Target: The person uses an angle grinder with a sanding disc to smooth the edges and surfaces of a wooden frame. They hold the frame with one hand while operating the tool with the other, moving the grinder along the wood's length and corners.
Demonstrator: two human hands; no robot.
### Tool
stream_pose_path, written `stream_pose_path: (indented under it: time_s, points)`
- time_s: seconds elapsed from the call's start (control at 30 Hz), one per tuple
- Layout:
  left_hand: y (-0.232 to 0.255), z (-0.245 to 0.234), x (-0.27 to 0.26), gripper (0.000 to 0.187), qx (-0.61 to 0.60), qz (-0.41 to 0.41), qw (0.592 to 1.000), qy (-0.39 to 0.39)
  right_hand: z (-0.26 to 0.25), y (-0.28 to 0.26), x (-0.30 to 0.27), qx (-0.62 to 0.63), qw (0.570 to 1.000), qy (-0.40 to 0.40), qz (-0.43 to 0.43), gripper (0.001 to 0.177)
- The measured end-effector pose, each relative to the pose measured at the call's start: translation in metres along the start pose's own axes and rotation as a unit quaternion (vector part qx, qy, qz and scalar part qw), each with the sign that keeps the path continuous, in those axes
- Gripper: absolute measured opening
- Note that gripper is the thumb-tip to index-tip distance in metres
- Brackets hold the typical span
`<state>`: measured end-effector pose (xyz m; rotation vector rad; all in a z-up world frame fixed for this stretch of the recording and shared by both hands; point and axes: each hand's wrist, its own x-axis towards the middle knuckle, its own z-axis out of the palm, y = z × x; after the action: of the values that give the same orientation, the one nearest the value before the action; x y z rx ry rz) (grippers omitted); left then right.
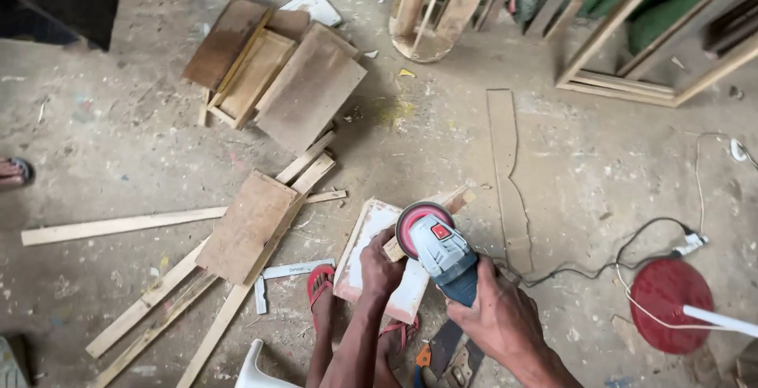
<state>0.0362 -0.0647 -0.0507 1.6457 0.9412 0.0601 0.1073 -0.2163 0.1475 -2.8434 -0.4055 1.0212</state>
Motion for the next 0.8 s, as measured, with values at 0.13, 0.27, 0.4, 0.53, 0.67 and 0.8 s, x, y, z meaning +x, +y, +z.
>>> stream_pose_path:
  time_s: [0.13, 0.27, 0.4, 0.53, 0.67, 0.8]
  points:
    - [0.001, 0.008, 0.000, 0.052, -0.014, 0.050, 0.998, 0.048, 0.014, -0.002, 0.012, -0.034, 0.998, -0.001, -0.052, 0.071]
    - [0.005, 0.007, -0.006, 0.034, 0.006, 0.070, 0.996, 0.060, 0.013, -0.009, 0.010, -0.073, 0.997, -0.011, -0.036, 0.068]
    - [0.005, 0.009, -0.004, 0.039, 0.014, 0.076, 0.995, 0.062, 0.012, -0.008, 0.014, -0.093, 0.995, -0.020, -0.031, 0.072]
    - [0.004, 0.004, 0.000, 0.060, 0.009, 0.021, 0.999, 0.029, -0.008, -0.006, 0.020, -0.042, 0.999, -0.007, -0.001, 0.058]
    - [0.009, 0.004, -0.004, 0.061, -0.007, 0.063, 0.997, 0.047, -0.009, 0.012, 0.034, -0.017, 1.000, 0.012, -0.005, 0.057]
    - [-0.015, 0.016, -0.003, 0.059, -0.018, 0.097, 0.993, 0.069, -0.006, -0.022, 0.011, -0.034, 0.998, -0.049, 0.000, 0.072]
